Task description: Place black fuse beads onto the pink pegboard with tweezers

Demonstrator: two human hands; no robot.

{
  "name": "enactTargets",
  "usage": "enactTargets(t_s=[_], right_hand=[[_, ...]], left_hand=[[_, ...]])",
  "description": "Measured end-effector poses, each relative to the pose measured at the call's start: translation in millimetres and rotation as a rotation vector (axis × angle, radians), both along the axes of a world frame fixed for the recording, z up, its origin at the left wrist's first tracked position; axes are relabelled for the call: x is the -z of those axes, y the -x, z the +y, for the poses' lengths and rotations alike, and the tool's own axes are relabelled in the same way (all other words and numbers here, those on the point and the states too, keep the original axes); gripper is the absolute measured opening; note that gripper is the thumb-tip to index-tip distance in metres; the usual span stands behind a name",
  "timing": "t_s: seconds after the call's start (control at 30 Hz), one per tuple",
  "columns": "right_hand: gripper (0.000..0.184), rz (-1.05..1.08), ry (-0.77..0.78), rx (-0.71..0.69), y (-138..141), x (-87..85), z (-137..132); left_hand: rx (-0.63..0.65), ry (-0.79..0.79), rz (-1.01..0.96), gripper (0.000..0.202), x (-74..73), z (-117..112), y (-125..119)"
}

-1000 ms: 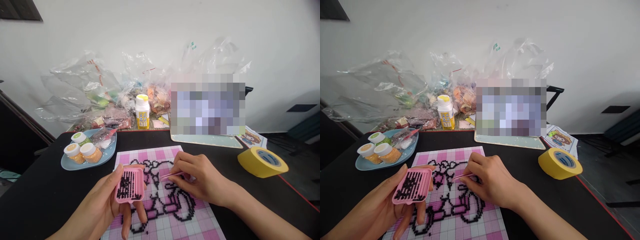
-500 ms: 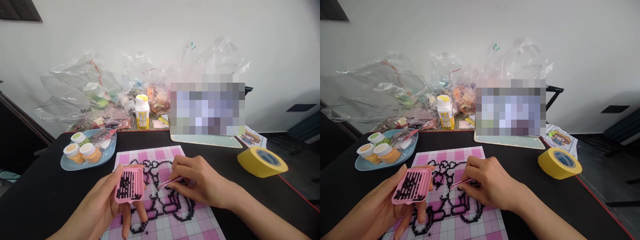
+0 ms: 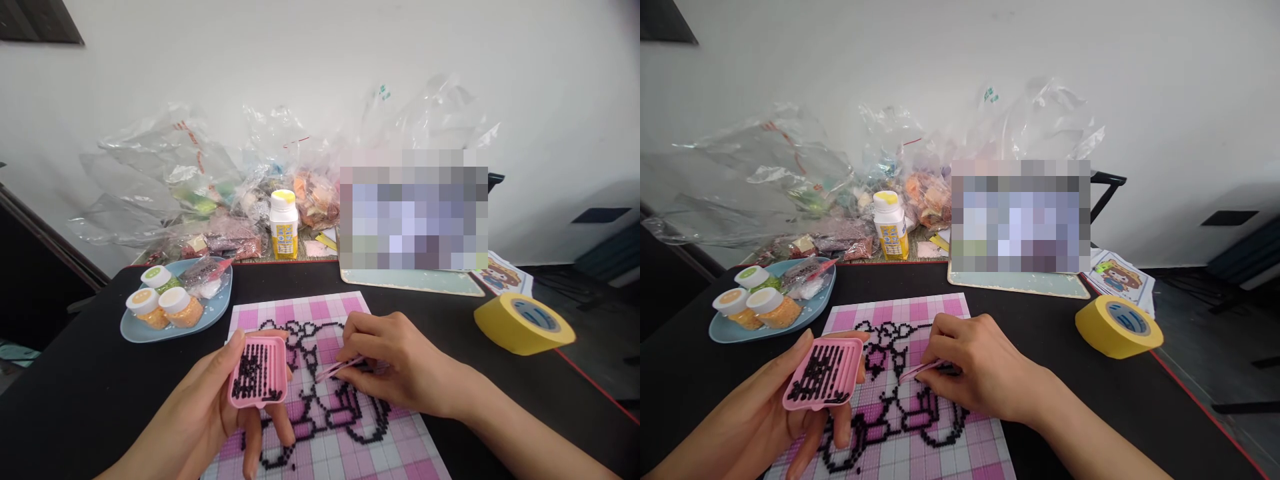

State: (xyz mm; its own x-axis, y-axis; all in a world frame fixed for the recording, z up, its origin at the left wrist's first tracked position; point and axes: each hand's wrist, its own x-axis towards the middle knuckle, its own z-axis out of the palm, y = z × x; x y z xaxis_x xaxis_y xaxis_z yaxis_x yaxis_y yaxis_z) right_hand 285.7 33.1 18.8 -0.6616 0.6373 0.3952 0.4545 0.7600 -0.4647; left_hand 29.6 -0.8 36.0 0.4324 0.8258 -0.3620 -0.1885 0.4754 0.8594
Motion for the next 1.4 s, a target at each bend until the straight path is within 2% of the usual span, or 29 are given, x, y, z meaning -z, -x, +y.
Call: enactTargets(t_s=[0.97, 1.27, 1.4], right_hand=[[0.015, -0.009, -0.026, -0.004, -0.5, -2.1, -0.7], [0.012, 0.038, -0.008, -0.006, 0.2, -2.2, -1.6], [0.013, 0.059, 0.006, -0.024, 0.4, -2.3, -2.0]], left_hand=[[0.000, 0.028, -0.034, 0.050, -1.8, 0.7, -0.1], [0.024, 0.001, 0.046, 0.054, -1.3, -2.4, 0.7], [0.026, 0.033, -0.059, 0.051, 3.9, -2.1, 1.3]])
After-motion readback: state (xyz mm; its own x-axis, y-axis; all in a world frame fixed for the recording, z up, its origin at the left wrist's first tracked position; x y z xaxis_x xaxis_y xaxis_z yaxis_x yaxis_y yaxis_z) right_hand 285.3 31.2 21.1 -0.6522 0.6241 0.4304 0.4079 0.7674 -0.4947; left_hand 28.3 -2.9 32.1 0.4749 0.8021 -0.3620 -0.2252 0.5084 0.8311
